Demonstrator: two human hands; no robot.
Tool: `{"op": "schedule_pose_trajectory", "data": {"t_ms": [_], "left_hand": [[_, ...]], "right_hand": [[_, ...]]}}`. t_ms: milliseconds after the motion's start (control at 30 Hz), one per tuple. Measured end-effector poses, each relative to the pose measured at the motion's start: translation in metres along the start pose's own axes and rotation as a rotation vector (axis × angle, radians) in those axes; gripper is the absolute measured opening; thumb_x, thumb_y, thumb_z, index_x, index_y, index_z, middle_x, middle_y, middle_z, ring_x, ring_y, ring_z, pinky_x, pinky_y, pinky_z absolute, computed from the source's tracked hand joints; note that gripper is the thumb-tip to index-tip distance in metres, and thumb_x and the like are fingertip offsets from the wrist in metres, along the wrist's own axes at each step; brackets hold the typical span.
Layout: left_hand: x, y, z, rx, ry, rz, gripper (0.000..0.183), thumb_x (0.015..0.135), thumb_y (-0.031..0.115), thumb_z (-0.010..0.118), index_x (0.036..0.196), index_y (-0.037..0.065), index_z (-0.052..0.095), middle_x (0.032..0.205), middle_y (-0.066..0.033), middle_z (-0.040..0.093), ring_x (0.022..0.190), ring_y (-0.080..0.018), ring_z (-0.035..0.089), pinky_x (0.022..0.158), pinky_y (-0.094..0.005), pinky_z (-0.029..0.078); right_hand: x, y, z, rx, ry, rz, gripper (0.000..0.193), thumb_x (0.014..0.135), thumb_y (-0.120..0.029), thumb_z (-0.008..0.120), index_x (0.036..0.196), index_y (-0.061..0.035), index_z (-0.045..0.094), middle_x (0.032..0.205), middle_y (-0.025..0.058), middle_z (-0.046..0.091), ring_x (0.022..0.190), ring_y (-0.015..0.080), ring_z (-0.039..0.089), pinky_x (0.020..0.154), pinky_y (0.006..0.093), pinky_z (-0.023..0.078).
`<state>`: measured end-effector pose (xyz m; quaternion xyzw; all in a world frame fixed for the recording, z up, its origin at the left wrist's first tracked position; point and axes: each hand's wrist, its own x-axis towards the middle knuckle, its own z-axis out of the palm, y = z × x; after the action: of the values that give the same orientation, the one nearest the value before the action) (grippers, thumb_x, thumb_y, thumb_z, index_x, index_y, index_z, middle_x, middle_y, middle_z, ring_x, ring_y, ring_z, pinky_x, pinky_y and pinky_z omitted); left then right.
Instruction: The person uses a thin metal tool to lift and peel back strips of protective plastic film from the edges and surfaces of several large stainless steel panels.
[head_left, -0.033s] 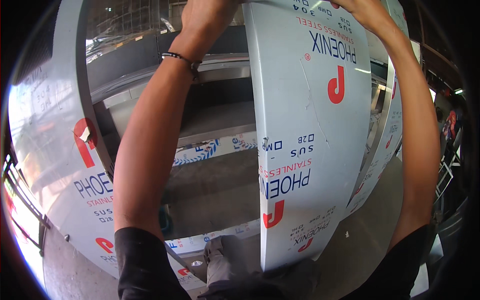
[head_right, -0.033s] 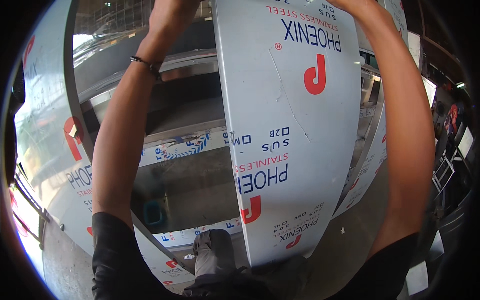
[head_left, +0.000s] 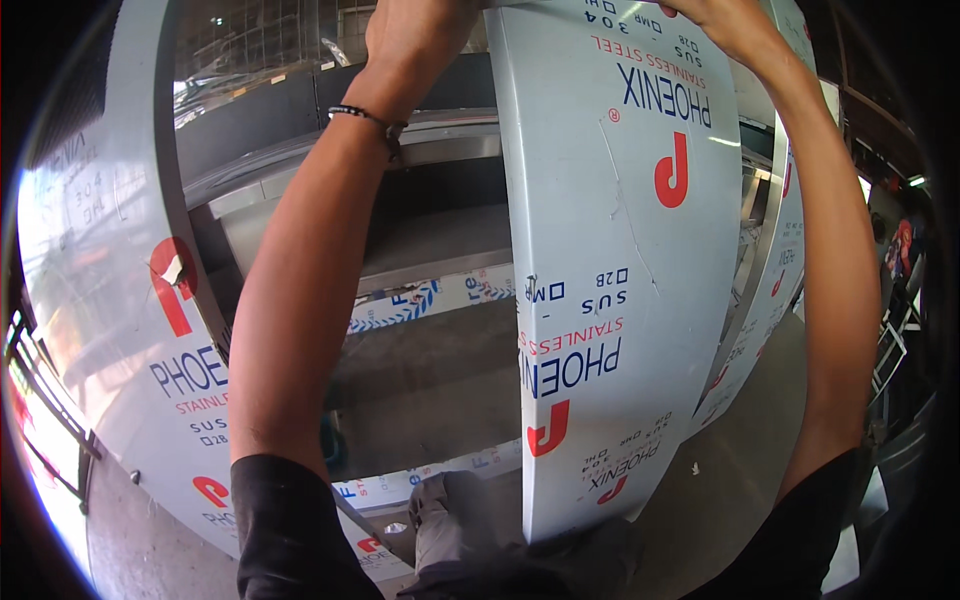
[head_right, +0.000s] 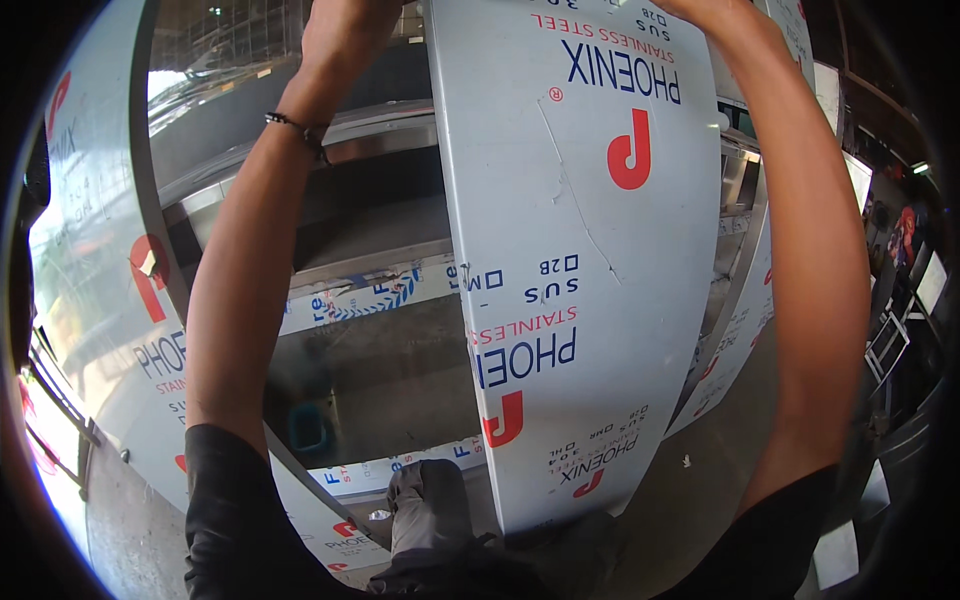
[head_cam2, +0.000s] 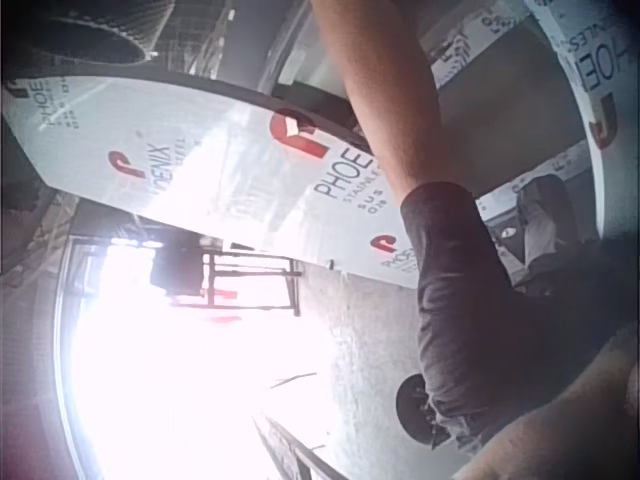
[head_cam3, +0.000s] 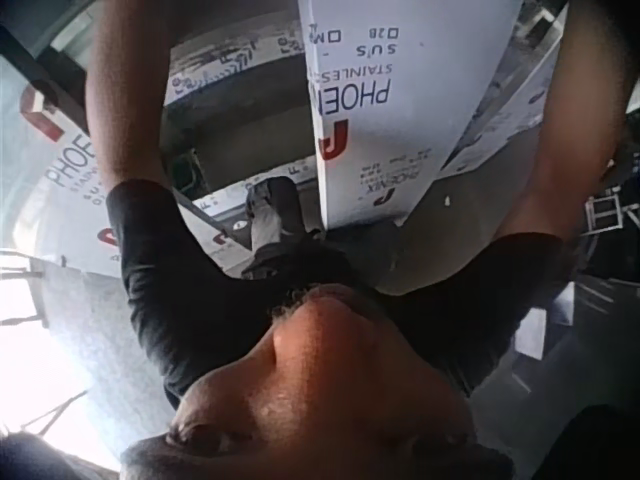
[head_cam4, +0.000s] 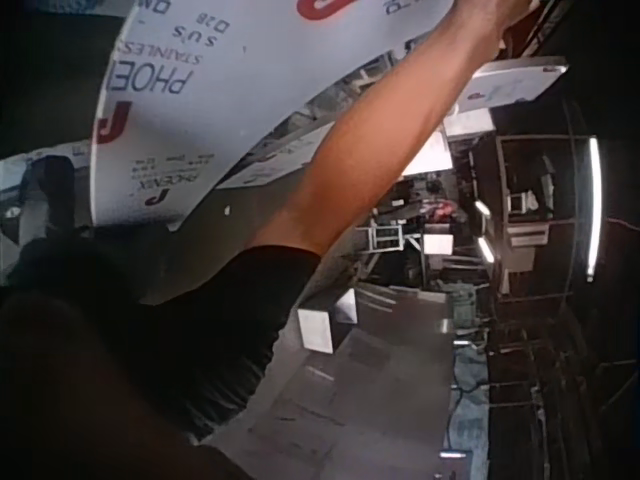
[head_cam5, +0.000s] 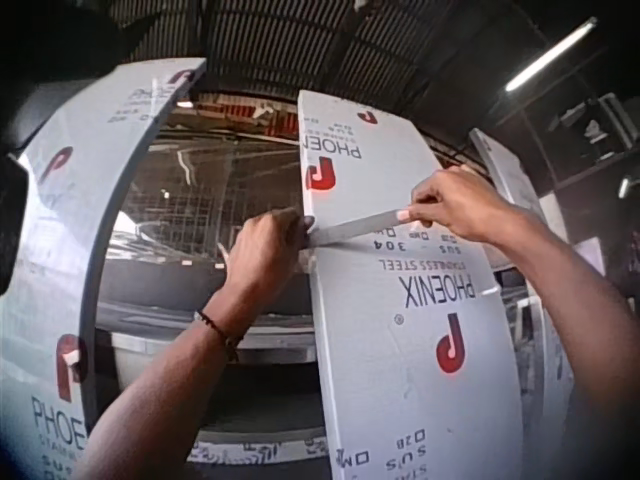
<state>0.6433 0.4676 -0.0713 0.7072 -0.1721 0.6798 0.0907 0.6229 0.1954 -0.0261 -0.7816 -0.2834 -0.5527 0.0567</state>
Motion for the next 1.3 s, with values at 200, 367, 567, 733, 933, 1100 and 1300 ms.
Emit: {"op": "schedule_pose_trajectory", "data": {"t_ms": [200,367,567,733,933,1100,1300], "left_hand": [[-0.012,0.005,0.01,0.018,0.24,0.01,0.027,0.102,0.025,0.061,0.091,0.001,0.066,0.093,-0.0225,0.069,0.088,-0.046,0.066,0.073,-0.0538,0.051],[-0.029,0.009,0.011,-0.059,0.238,-0.053,0.025,0.102,0.025,0.063,0.093,0.001,0.066,0.09,-0.0206,0.066,0.087,-0.0453,0.065,0.07,-0.053,0.049],[-0.046,0.016,0.003,-0.063,0.188,-0.062,0.021,0.101,0.021,0.063,0.096,0.001,0.066,0.092,-0.0195,0.065,0.083,-0.0436,0.064,0.071,-0.0508,0.049],[-0.067,0.021,-0.001,0.039,0.234,0.051,0.017,0.099,0.017,0.064,0.096,0.001,0.068,0.092,-0.0173,0.067,0.088,-0.0395,0.065,0.075,-0.0476,0.051],[-0.084,0.03,-0.002,0.066,0.117,0.019,0.017,0.1,0.015,0.061,0.095,0.0,0.069,0.092,-0.0169,0.069,0.089,-0.0349,0.066,0.081,-0.0429,0.05],[-0.107,0.018,0.013,0.166,0.318,0.123,0.017,0.093,0.023,0.074,0.083,0.009,0.071,0.077,-0.0061,0.066,0.074,-0.0294,0.059,0.068,-0.0404,0.051],[-0.087,0.015,0.015,0.163,0.322,0.155,0.023,0.095,0.028,0.071,0.08,0.01,0.07,0.077,-0.0065,0.068,0.073,-0.0302,0.059,0.069,-0.0425,0.051]], "right_hand": [[-0.001,-0.008,-0.005,-0.053,-0.027,0.03,0.036,0.095,-0.037,0.073,0.094,-0.0019,0.081,0.074,0.0121,0.073,0.065,0.0206,0.065,0.067,0.0408,0.05],[0.003,-0.006,-0.002,-0.078,-0.096,0.1,0.036,0.095,-0.036,0.073,0.094,-0.0009,0.081,0.074,0.0126,0.073,0.065,0.0195,0.064,0.066,0.0404,0.05],[-0.012,-0.012,0.001,-0.02,-0.127,0.123,0.035,0.096,-0.034,0.074,0.094,-0.0001,0.08,0.072,0.0112,0.071,0.064,0.0169,0.062,0.061,0.0387,0.048],[-0.023,-0.003,0.009,0.043,-0.125,0.15,0.033,0.095,-0.032,0.076,0.097,0.0006,0.08,0.071,0.0095,0.069,0.061,0.015,0.058,0.058,0.0363,0.046],[-0.041,0.052,0.037,-0.004,-0.004,-0.123,0.055,0.093,-0.059,0.069,0.089,-0.0052,0.077,0.068,0.0029,0.056,0.059,0.0152,0.05,0.061,0.0341,0.043],[-0.057,0.029,0.039,-0.005,-0.078,-0.073,0.056,0.091,-0.06,0.071,0.088,-0.0046,0.078,0.069,0.0046,0.061,0.062,0.0153,0.054,0.063,0.0338,0.045],[-0.036,0.019,0.016,-0.039,-0.105,-0.012,0.049,0.093,-0.05,0.072,0.089,-0.0016,0.077,0.07,0.0063,0.064,0.062,0.0153,0.057,0.062,0.0349,0.046]]}}
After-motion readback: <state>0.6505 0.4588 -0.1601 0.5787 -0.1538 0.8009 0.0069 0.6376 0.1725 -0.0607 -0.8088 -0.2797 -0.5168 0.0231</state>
